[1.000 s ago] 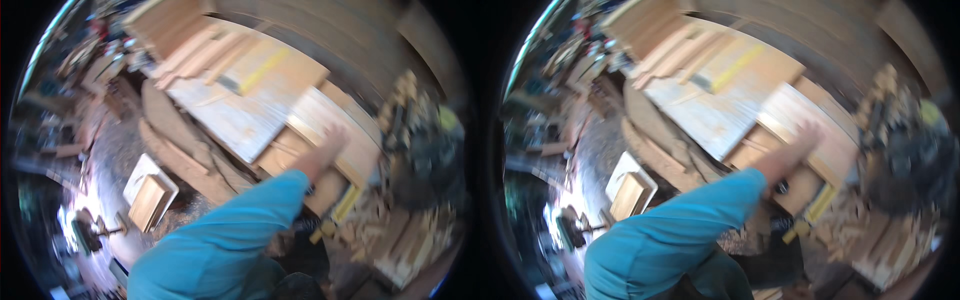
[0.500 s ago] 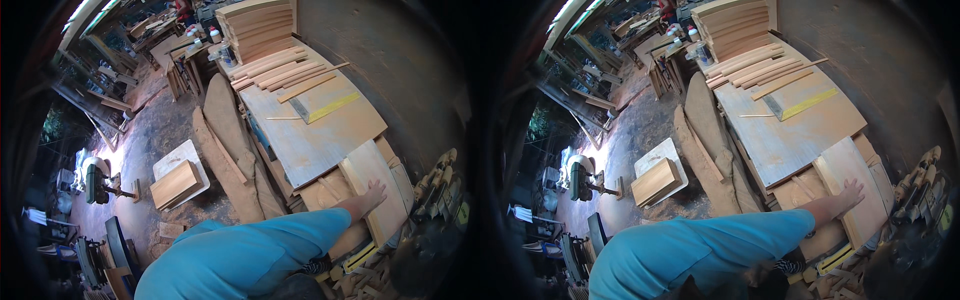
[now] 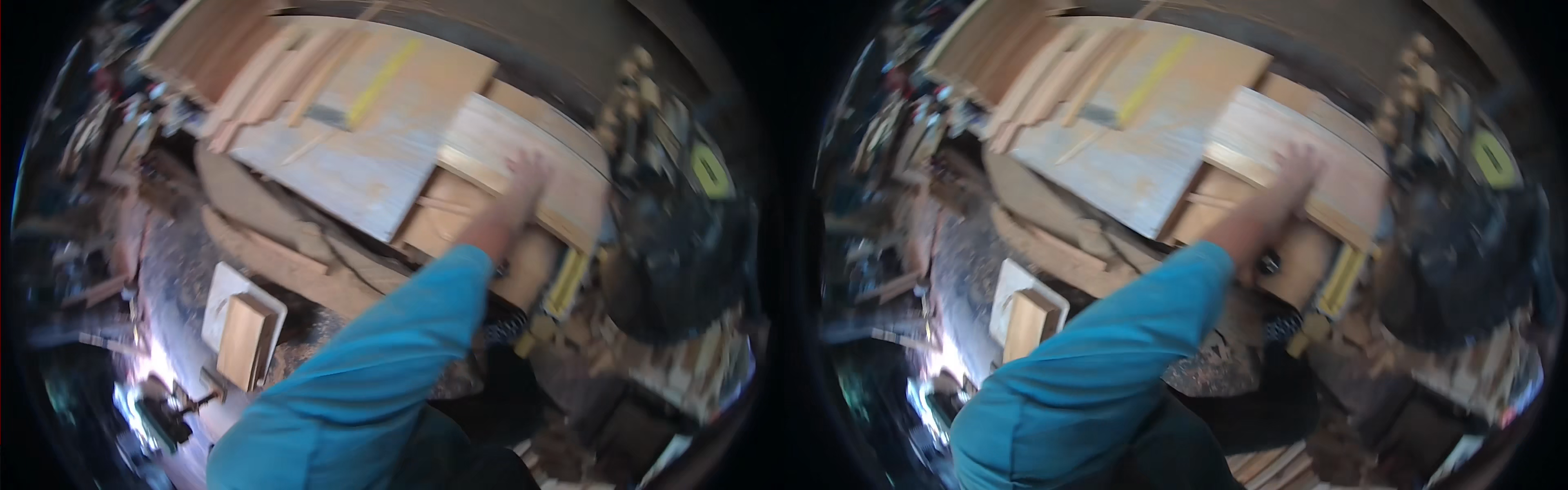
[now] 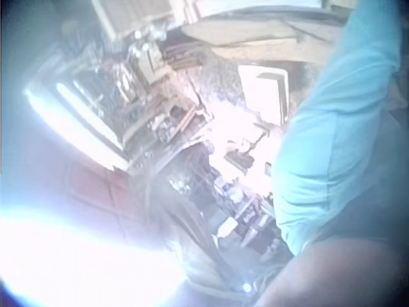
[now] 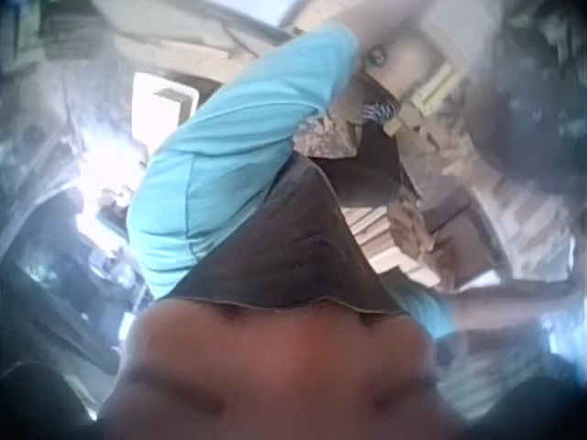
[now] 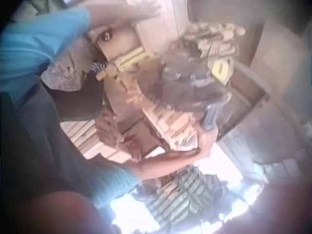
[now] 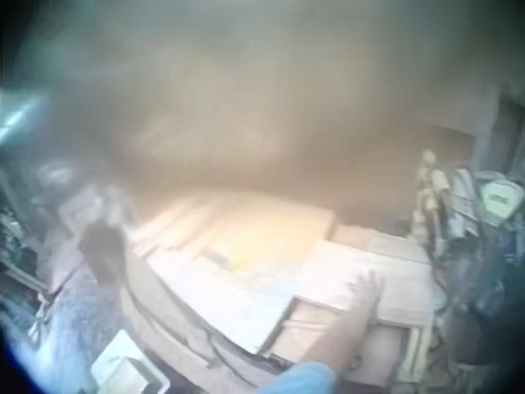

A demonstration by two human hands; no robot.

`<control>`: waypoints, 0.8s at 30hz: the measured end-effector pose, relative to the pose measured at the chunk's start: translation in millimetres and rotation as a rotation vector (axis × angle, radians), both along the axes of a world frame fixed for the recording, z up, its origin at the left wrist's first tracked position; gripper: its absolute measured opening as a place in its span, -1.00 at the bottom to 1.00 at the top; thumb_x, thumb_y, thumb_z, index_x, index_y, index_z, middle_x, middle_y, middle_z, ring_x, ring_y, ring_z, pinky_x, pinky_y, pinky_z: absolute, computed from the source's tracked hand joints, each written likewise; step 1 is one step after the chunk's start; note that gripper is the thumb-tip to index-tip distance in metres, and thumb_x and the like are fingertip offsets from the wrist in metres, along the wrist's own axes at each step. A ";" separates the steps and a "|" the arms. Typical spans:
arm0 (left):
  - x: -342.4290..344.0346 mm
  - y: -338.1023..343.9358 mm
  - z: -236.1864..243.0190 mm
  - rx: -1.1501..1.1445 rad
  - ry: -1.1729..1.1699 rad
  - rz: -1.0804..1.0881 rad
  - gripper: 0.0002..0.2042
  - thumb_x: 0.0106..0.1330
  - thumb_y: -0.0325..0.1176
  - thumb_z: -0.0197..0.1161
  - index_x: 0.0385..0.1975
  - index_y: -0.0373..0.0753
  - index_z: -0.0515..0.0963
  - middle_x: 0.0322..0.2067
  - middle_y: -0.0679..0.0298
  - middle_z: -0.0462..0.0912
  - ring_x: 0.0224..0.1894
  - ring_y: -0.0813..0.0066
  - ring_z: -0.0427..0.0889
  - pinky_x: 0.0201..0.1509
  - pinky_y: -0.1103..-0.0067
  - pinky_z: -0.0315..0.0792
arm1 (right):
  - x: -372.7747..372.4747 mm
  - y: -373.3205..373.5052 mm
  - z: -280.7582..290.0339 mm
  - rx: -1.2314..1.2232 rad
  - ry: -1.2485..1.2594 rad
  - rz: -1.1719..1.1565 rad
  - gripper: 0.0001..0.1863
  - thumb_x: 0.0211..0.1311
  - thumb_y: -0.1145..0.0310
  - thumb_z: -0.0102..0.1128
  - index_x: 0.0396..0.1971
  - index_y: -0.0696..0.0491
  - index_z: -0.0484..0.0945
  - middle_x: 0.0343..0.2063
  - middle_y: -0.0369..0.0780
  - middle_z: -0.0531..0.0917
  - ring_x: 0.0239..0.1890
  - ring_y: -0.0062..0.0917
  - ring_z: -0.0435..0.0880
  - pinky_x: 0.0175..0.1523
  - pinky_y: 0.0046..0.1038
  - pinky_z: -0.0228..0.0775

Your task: The person measures wooden boards with a tape measure, cuts them using a miter saw, and stacks the boards.

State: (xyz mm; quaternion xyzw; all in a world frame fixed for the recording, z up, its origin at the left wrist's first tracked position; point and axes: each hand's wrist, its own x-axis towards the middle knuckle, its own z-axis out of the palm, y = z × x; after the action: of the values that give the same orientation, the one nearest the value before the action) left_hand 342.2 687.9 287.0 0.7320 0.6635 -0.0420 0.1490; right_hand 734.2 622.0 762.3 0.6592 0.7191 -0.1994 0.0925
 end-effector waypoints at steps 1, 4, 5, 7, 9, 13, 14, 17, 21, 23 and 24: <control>-0.6 -1.3 6.4 -0.021 -0.004 0.018 0.48 -0.43 0.05 0.82 0.61 0.10 -0.08 0.60 0.05 -0.08 0.56 -0.39 -0.04 0.36 -0.43 0.19 | 10.1 -8.9 -8.6 0.029 0.005 -0.010 -0.18 -0.04 0.23 0.57 0.27 0.15 0.44 0.04 -0.24 0.60 0.09 -0.44 0.53 0.22 -0.37 0.32; -6.6 -13.0 25.9 0.042 0.057 -0.041 0.37 -0.34 0.08 0.76 0.59 0.04 0.01 0.56 -0.04 0.01 0.51 -0.38 0.09 0.32 -0.34 0.35 | 20.5 -36.6 -33.3 0.217 0.015 -0.126 -0.07 -0.21 0.43 0.52 0.34 0.16 0.43 0.01 -0.26 0.58 0.08 -0.48 0.53 0.26 -0.39 0.34; -6.5 -16.5 31.5 0.044 0.032 -0.055 0.34 -0.34 0.06 0.75 0.57 0.02 0.04 0.54 -0.04 0.06 0.49 -0.38 0.13 0.28 -0.33 0.40 | 16.9 -50.5 -37.7 0.248 0.116 -0.095 -0.10 -0.26 0.49 0.50 0.30 0.17 0.47 -0.07 -0.27 0.60 0.01 -0.50 0.55 0.21 -0.39 0.37; -9.7 -20.5 40.3 0.072 0.025 -0.056 0.29 -0.33 0.02 0.73 0.55 -0.01 0.09 0.50 -0.05 0.13 0.46 -0.38 0.19 0.23 -0.30 0.47 | 1.1 -74.3 -48.7 0.283 0.162 -0.090 -0.16 -0.21 0.52 0.45 0.27 0.17 0.51 -0.12 -0.27 0.63 -0.05 -0.48 0.57 0.18 -0.41 0.38; -10.9 -23.0 42.1 0.093 0.033 -0.062 0.25 -0.32 -0.01 0.71 0.52 -0.03 0.12 0.48 -0.06 0.17 0.43 -0.38 0.23 0.19 -0.27 0.52 | -17.9 -98.7 -66.2 0.303 0.061 -0.032 -0.30 -0.18 0.53 0.42 0.15 0.14 0.57 -0.22 -0.24 0.64 -0.13 -0.48 0.58 0.10 -0.42 0.40; -9.7 -21.0 37.1 0.089 0.085 -0.077 0.27 -0.29 0.02 0.70 0.55 -0.01 0.09 0.49 -0.06 0.14 0.43 -0.39 0.25 0.19 -0.21 0.55 | -47.1 -148.1 -112.5 0.392 0.061 -0.062 -0.61 -0.16 0.54 0.39 -0.21 0.12 0.56 -0.46 -0.24 0.57 -0.33 -0.50 0.54 -0.06 -0.44 0.43; -9.4 -20.9 35.8 0.088 0.081 -0.077 0.27 -0.29 0.02 0.70 0.55 -0.01 0.07 0.50 -0.06 0.13 0.43 -0.39 0.25 0.20 -0.21 0.54 | -51.1 -154.9 -119.5 0.422 0.049 -0.058 -0.63 -0.16 0.54 0.39 -0.23 0.12 0.56 -0.47 -0.23 0.57 -0.35 -0.50 0.54 -0.08 -0.45 0.43; -9.7 -19.6 35.2 0.068 0.108 -0.086 0.29 -0.27 0.03 0.69 0.57 0.01 0.03 0.53 -0.06 0.08 0.44 -0.40 0.23 0.22 -0.22 0.53 | -58.6 -170.5 -136.2 0.493 0.051 -0.080 -0.70 -0.14 0.53 0.37 -0.31 0.12 0.55 -0.49 -0.16 0.57 -0.41 -0.40 0.56 -0.14 -0.46 0.44; -9.5 -20.0 36.4 0.074 0.112 -0.090 0.28 -0.27 0.04 0.68 0.57 0.02 0.03 0.52 -0.05 0.09 0.43 -0.40 0.24 0.18 -0.21 0.56 | -59.6 -176.6 -148.2 0.470 0.033 -0.113 -0.66 -0.18 0.49 0.38 -0.29 0.10 0.55 -0.44 -0.09 0.61 -0.37 -0.18 0.61 -0.14 -0.40 0.47; -9.3 -20.0 36.1 0.086 0.100 -0.091 0.27 -0.27 0.04 0.68 0.56 0.02 0.04 0.51 -0.04 0.11 0.41 -0.41 0.25 0.16 -0.22 0.57 | -56.9 -179.1 -155.7 0.520 -0.021 -0.062 -0.63 -0.20 0.48 0.38 -0.28 0.09 0.54 -0.42 -0.08 0.61 -0.34 -0.14 0.63 -0.14 -0.36 0.48; -9.5 -19.5 35.7 0.091 0.106 -0.091 0.26 -0.27 0.04 0.68 0.55 0.01 0.05 0.50 -0.04 0.13 0.40 -0.41 0.26 0.15 -0.22 0.58 | -55.0 -179.8 -159.8 0.518 -0.014 -0.063 -0.62 -0.22 0.47 0.38 -0.27 0.08 0.54 -0.41 -0.07 0.61 -0.33 -0.12 0.63 -0.14 -0.34 0.48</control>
State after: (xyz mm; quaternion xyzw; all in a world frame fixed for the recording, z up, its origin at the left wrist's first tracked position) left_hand 332.7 668.3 322.7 0.7641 0.6378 -0.0573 0.0780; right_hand 679.2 442.2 602.5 0.6844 0.7246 -0.0067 -0.0808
